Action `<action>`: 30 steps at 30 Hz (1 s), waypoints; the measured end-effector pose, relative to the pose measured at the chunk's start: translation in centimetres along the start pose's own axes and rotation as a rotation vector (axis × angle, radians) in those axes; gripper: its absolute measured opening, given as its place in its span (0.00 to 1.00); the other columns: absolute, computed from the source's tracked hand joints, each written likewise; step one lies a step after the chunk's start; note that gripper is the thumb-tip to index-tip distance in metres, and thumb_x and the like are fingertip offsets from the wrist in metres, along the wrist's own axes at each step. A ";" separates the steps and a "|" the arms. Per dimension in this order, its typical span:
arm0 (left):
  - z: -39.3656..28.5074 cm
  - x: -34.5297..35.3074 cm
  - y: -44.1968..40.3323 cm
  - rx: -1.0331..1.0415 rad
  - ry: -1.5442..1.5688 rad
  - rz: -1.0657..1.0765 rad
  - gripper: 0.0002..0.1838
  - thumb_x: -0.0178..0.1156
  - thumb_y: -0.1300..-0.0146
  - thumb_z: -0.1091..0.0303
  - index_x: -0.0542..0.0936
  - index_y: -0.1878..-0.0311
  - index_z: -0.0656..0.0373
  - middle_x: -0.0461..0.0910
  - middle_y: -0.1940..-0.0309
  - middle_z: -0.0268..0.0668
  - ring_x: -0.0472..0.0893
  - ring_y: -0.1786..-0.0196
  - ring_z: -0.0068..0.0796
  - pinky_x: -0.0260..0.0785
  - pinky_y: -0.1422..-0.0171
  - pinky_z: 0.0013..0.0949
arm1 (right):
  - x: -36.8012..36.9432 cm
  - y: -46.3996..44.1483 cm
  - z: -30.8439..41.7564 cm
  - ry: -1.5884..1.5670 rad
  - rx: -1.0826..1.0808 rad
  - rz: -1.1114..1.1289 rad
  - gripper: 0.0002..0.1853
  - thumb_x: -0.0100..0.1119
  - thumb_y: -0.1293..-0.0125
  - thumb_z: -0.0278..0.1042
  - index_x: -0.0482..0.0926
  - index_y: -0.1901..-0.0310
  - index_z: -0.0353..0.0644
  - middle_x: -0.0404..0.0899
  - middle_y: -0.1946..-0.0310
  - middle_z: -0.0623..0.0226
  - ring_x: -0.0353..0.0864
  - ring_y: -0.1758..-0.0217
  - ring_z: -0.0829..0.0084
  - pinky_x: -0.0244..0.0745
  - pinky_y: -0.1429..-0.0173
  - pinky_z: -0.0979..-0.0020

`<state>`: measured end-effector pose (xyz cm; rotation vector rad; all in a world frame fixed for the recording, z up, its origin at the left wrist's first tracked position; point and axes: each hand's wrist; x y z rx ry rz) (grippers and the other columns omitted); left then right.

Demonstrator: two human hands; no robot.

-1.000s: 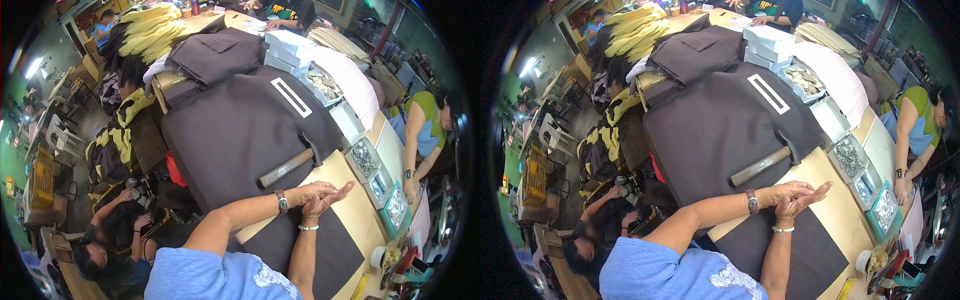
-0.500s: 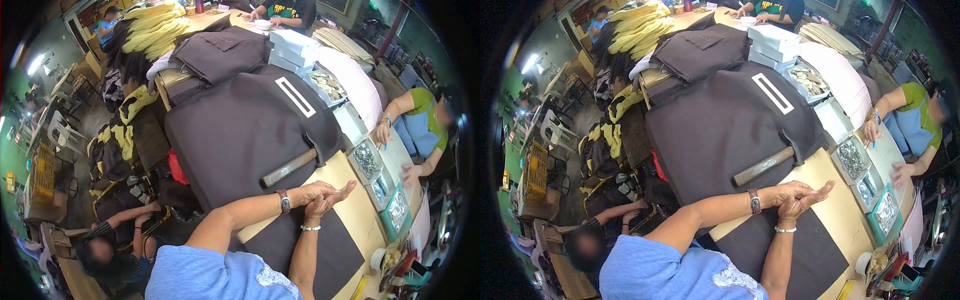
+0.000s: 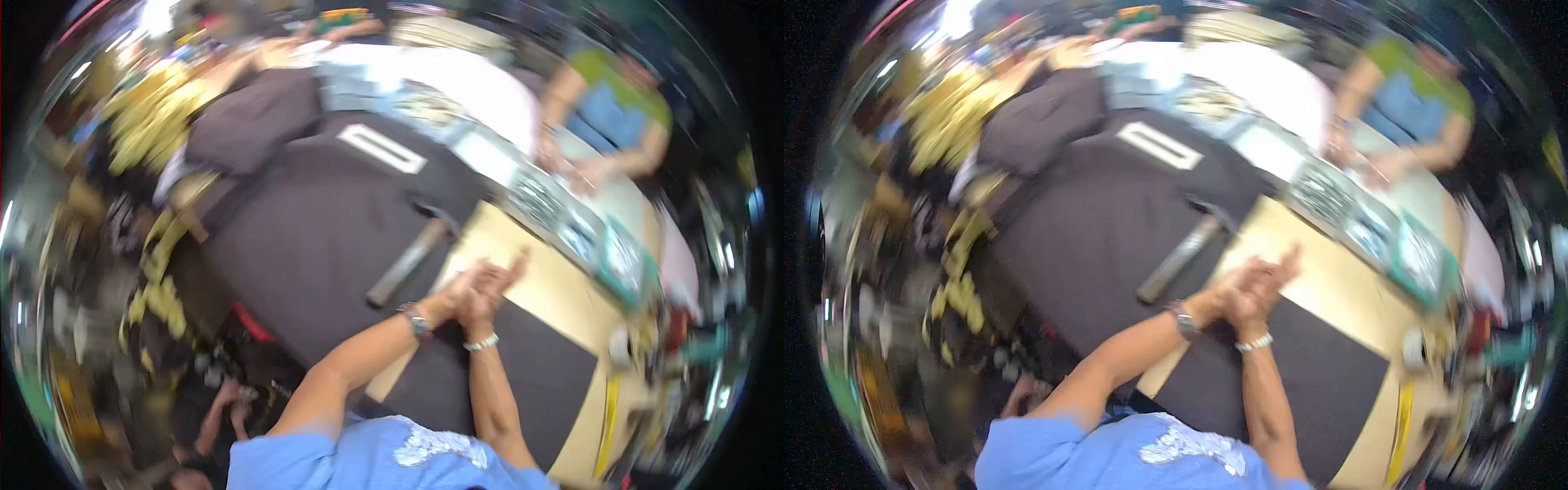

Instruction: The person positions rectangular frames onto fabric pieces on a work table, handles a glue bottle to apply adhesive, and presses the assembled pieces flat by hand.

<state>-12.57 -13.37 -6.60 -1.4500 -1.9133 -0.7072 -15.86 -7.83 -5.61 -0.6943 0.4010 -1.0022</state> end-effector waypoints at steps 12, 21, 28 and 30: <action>0.3 6.6 3.6 0.382 -1.795 0.233 0.27 0.61 0.42 0.57 0.72 0.44 0.65 0.66 0.40 0.52 0.64 0.37 0.50 0.57 0.33 0.45 | -19.3 -9.5 9.3 1.070 -0.053 -0.357 0.31 0.61 0.46 0.50 0.71 0.43 0.44 0.54 0.33 0.48 0.48 0.28 0.47 0.38 0.34 0.32; 1.7 6.7 3.8 0.541 -2.016 0.265 0.29 0.62 0.44 0.56 0.72 0.44 0.65 0.64 0.39 0.55 0.63 0.36 0.54 0.57 0.34 0.49 | -34.4 -6.9 5.5 1.276 0.388 -0.421 0.37 0.66 0.50 0.55 0.67 0.41 0.47 0.68 0.42 0.58 0.64 0.38 0.53 0.56 0.39 0.42; 1.5 7.3 3.7 0.498 -2.113 0.309 0.29 0.60 0.42 0.55 0.71 0.43 0.65 0.65 0.40 0.54 0.63 0.36 0.53 0.58 0.35 0.48 | -37.1 -8.1 4.8 0.883 0.341 -0.693 0.19 0.61 0.41 0.46 0.75 0.55 0.41 0.79 0.62 0.59 0.80 0.60 0.58 0.73 0.55 0.62; 1.3 7.7 3.7 0.503 -2.152 0.319 0.28 0.60 0.43 0.55 0.71 0.44 0.65 0.66 0.41 0.54 0.65 0.38 0.52 0.59 0.36 0.47 | -38.5 -9.0 4.3 0.670 0.231 -0.786 0.16 0.61 0.39 0.43 0.77 0.58 0.38 0.80 0.69 0.61 0.81 0.65 0.65 0.74 0.59 0.65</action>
Point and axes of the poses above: each hand's wrist, its own y-axis away from the middle knuckle, its own x-axis out of the palm, z = x × y
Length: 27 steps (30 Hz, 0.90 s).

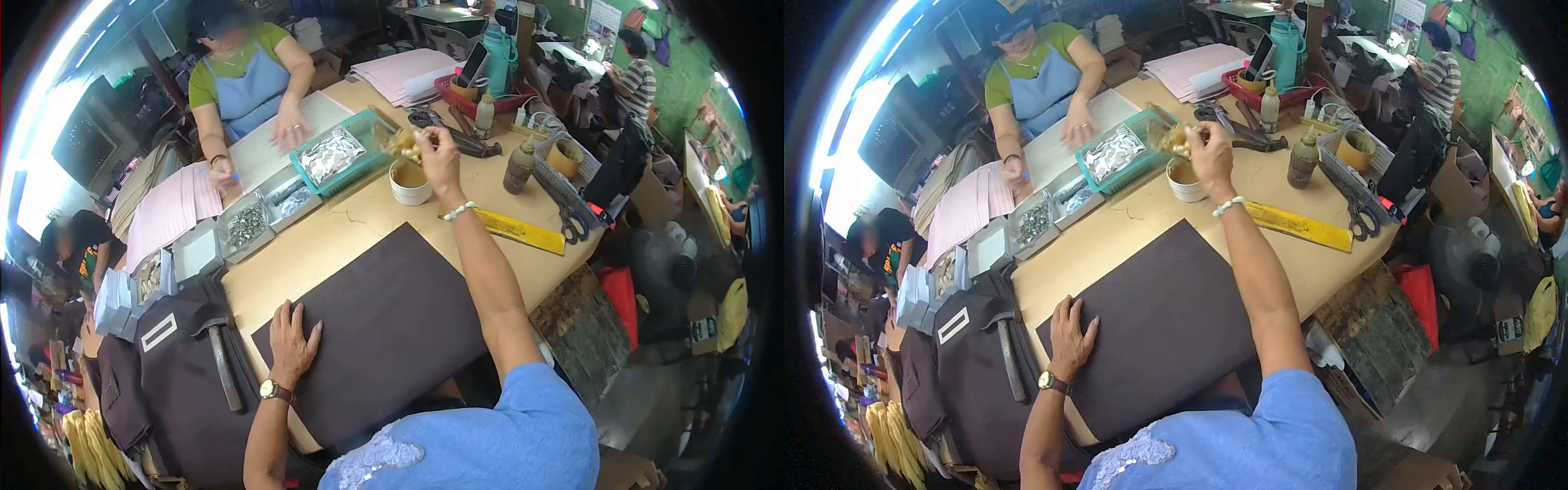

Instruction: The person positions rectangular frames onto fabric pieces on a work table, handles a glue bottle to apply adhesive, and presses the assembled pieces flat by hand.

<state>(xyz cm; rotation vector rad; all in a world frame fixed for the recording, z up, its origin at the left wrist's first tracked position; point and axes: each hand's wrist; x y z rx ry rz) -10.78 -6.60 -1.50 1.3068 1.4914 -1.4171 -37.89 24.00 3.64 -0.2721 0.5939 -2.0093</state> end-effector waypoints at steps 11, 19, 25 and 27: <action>-0.9 0.4 -0.9 -0.062 -0.030 -0.024 0.23 0.59 0.41 0.59 0.72 0.48 0.65 0.69 0.45 0.52 0.69 0.42 0.50 0.62 0.40 0.45 | -8.5 -3.6 -2.9 0.351 -0.244 -0.089 0.19 0.59 0.39 0.40 0.73 0.50 0.38 0.79 0.58 0.53 0.79 0.56 0.55 0.72 0.51 0.60; -0.9 1.6 0.1 -0.089 0.045 -0.209 0.22 0.59 0.42 0.64 0.71 0.47 0.66 0.69 0.44 0.51 0.68 0.40 0.50 0.60 0.36 0.46 | -8.1 -0.9 -7.2 0.772 -0.360 0.115 0.31 0.57 0.39 0.44 0.63 0.38 0.38 0.68 0.41 0.49 0.64 0.35 0.52 0.59 0.35 0.54; -0.6 1.8 0.2 -0.136 0.074 -0.196 0.24 0.60 0.42 0.60 0.73 0.46 0.64 0.69 0.43 0.51 0.66 0.38 0.49 0.58 0.35 0.45 | -2.7 2.0 1.0 0.818 -0.220 0.585 0.54 0.68 0.54 0.59 0.52 0.31 0.38 0.64 0.37 0.46 0.65 0.35 0.50 0.56 0.34 0.49; -0.8 1.5 0.1 -0.132 0.083 -0.225 0.23 0.60 0.43 0.60 0.74 0.47 0.64 0.70 0.44 0.50 0.67 0.39 0.49 0.59 0.35 0.45 | -1.6 1.8 -1.0 0.745 -0.068 0.667 0.59 0.73 0.63 0.58 0.51 0.31 0.42 0.65 0.37 0.49 0.63 0.34 0.50 0.57 0.33 0.51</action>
Point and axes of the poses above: each hand's wrist, its own y-axis away from the middle knuckle, its own x-axis out of the palm, z = x × y
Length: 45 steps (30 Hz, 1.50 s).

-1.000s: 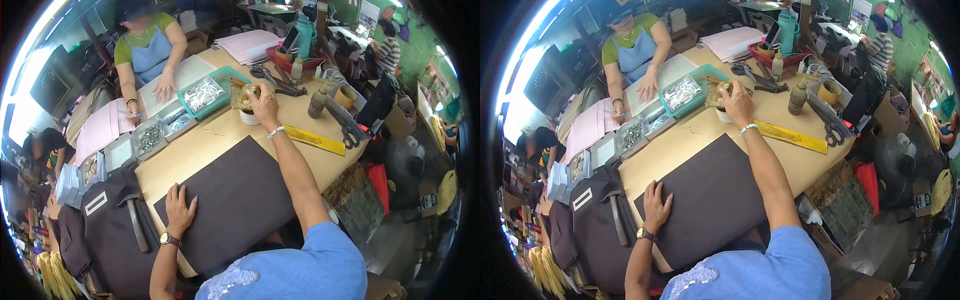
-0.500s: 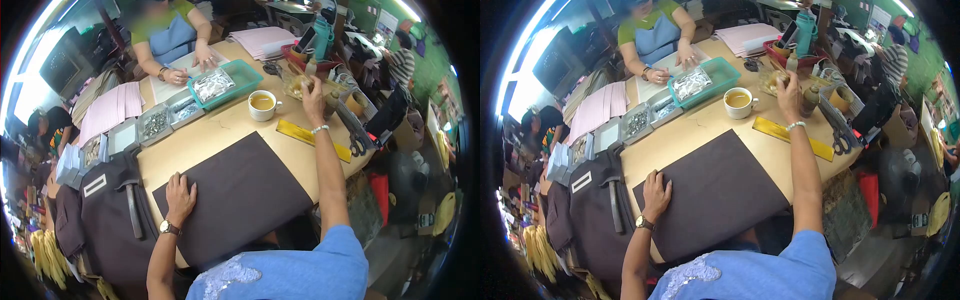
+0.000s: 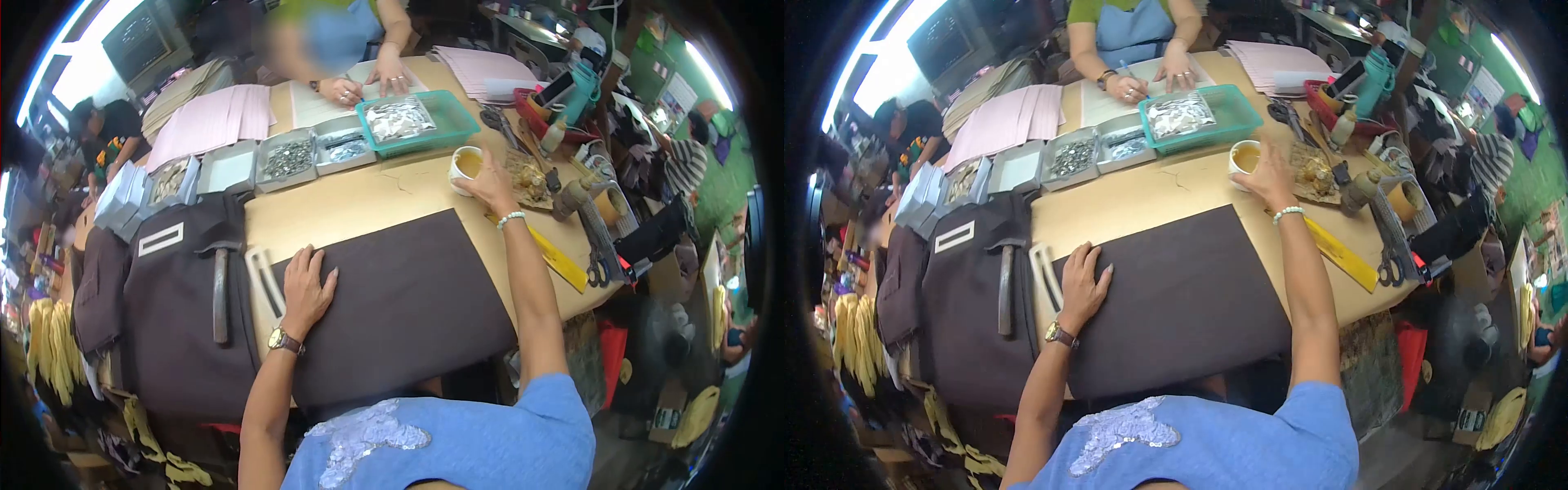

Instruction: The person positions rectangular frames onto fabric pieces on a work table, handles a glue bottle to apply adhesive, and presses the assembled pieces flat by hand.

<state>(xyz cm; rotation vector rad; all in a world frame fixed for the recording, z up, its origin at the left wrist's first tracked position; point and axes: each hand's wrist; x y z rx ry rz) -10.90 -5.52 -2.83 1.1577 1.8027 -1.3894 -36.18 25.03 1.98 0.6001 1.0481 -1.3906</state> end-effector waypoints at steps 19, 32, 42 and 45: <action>-0.5 -5.4 6.5 -0.409 -0.141 -0.080 0.22 0.62 0.48 0.72 0.71 0.49 0.66 0.74 0.54 0.49 0.75 0.52 0.46 0.71 0.51 0.41 | 7.4 14.6 21.7 -0.626 -0.594 0.337 0.16 0.63 0.44 0.32 0.78 0.55 0.34 0.79 0.57 0.55 0.80 0.57 0.62 0.74 0.51 0.66; 0.8 -8.7 5.5 -0.820 1.378 -0.430 0.21 0.50 0.34 0.78 0.63 0.38 0.68 0.77 0.49 0.47 0.80 0.52 0.27 0.77 0.51 0.25 | 10.2 19.2 19.6 -0.568 -0.690 0.371 0.12 0.61 0.44 0.28 0.78 0.58 0.34 0.75 0.57 0.58 0.76 0.52 0.59 0.72 0.48 0.64; -4.3 -7.7 4.2 -0.314 0.424 -0.417 0.12 0.55 0.42 0.85 0.81 0.55 0.67 0.81 0.56 0.48 0.82 0.50 0.40 0.73 0.45 0.33 | 15.4 12.4 22.1 -1.291 -0.237 0.476 0.10 0.53 0.35 0.30 0.79 0.56 0.34 0.82 0.63 0.62 0.80 0.60 0.74 0.73 0.54 0.72; -5.1 -5.2 4.6 -0.065 0.192 -0.256 0.17 0.54 0.48 0.86 0.80 0.54 0.65 0.80 0.53 0.49 0.80 0.50 0.47 0.73 0.45 0.38 | 8.5 10.6 18.5 -1.321 -0.064 0.108 0.10 0.54 0.35 0.29 0.79 0.56 0.35 0.81 0.64 0.65 0.78 0.59 0.77 0.72 0.53 0.75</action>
Point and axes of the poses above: each hand's wrist, its own y-axis away from the middle knuckle, its own x-axis out of the palm, z = x × y
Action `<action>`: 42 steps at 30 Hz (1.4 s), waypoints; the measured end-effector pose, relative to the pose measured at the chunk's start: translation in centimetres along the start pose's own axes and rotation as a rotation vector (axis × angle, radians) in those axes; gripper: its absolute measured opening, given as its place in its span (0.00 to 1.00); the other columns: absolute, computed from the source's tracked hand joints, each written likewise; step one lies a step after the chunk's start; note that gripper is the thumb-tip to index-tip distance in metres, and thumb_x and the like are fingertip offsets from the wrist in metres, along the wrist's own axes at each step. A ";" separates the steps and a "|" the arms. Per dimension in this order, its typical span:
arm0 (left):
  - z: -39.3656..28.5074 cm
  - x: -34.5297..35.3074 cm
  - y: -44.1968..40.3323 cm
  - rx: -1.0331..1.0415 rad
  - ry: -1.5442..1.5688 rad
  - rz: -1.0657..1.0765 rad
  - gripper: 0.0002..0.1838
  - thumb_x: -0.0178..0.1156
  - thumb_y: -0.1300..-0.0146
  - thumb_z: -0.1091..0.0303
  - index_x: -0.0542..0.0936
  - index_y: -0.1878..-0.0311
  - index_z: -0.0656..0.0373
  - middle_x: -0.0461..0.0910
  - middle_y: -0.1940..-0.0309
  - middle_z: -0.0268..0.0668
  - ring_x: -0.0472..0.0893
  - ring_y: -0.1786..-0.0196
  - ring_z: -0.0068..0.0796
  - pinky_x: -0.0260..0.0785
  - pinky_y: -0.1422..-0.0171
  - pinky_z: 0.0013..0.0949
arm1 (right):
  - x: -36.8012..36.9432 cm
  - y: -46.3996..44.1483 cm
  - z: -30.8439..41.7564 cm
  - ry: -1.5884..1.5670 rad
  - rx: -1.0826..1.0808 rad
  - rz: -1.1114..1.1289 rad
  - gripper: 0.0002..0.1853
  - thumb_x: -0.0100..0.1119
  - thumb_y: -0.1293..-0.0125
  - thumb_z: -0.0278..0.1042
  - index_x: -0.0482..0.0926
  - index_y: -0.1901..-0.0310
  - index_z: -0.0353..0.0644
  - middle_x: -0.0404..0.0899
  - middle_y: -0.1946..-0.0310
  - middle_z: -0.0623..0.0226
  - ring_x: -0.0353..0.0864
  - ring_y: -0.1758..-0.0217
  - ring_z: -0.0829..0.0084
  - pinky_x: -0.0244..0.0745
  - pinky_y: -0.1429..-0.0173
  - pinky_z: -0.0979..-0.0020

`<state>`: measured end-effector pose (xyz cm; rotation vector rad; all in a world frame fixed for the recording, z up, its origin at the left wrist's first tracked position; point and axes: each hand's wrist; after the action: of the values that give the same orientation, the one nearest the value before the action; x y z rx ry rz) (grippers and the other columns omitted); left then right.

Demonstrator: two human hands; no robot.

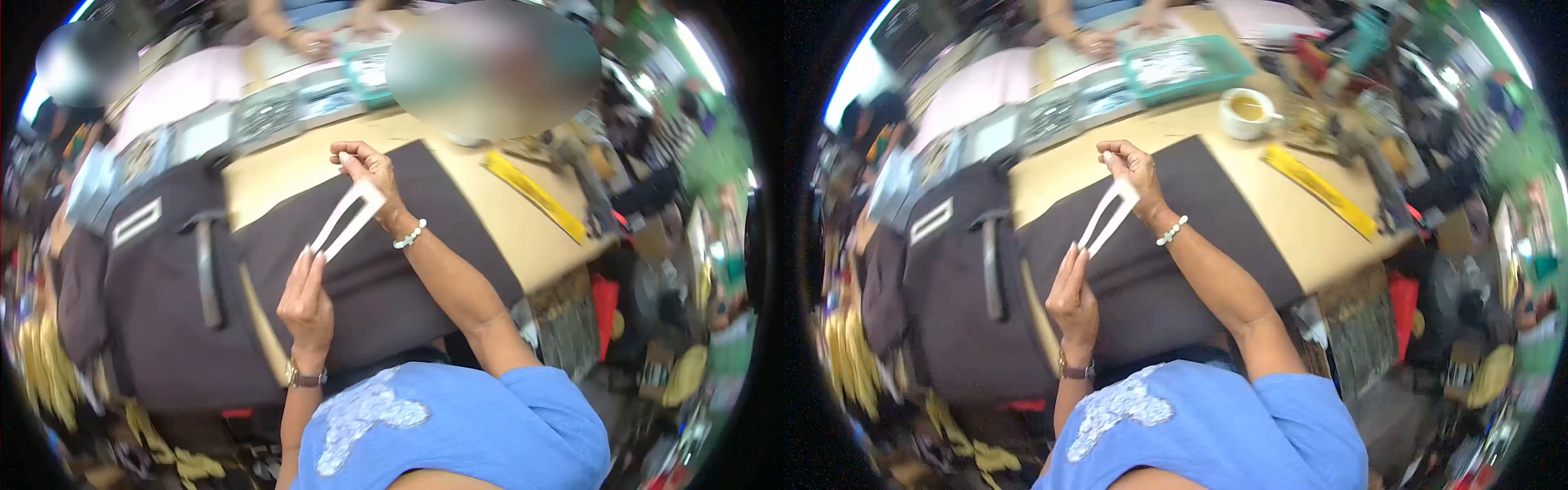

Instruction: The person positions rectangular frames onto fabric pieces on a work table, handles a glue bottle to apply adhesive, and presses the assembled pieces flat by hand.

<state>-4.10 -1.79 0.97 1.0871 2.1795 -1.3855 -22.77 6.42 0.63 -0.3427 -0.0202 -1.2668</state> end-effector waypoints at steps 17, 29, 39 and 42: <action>1.1 0.8 0.7 -0.111 -0.032 0.314 0.32 0.65 0.49 0.73 0.70 0.39 0.62 0.71 0.42 0.48 0.68 0.36 0.47 0.60 0.33 0.43 | -40.6 -1.1 2.0 1.090 0.063 -0.862 0.37 0.72 0.51 0.39 0.63 0.44 0.28 0.76 0.52 0.48 0.76 0.48 0.55 0.68 0.42 0.59; 2.8 0.7 2.1 -0.117 0.004 0.282 0.31 0.68 0.50 0.67 0.72 0.41 0.60 0.77 0.49 0.41 0.73 0.42 0.42 0.60 0.35 0.46 | -20.2 11.6 10.7 0.315 0.000 -0.371 0.21 0.59 0.38 0.30 0.70 0.44 0.37 0.76 0.57 0.71 0.74 0.59 0.83 0.68 0.58 0.81; 2.3 -0.4 2.8 -0.149 0.036 0.305 0.37 0.70 0.53 0.63 0.68 0.37 0.58 0.75 0.48 0.44 0.71 0.41 0.44 0.59 0.34 0.53 | -13.2 12.3 7.3 -0.068 -0.037 -0.404 0.28 0.63 0.42 0.26 0.64 0.40 0.39 0.72 0.50 0.62 0.75 0.49 0.70 0.73 0.46 0.68; 2.3 -0.7 2.7 -0.142 0.037 0.254 0.36 0.70 0.52 0.64 0.69 0.38 0.59 0.74 0.47 0.45 0.71 0.41 0.45 0.59 0.34 0.52 | -12.8 11.9 7.3 -0.125 -0.013 -0.399 0.27 0.62 0.41 0.28 0.65 0.41 0.40 0.73 0.50 0.62 0.75 0.48 0.70 0.74 0.46 0.66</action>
<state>-1.89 -3.43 -1.36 1.2916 2.0441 -1.0924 -14.33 23.31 2.09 -0.4435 -0.1951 -1.6384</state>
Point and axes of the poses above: each hand's wrist, its own y-axis away from the middle knuckle, its own x-axis out of the palm, z = x × y
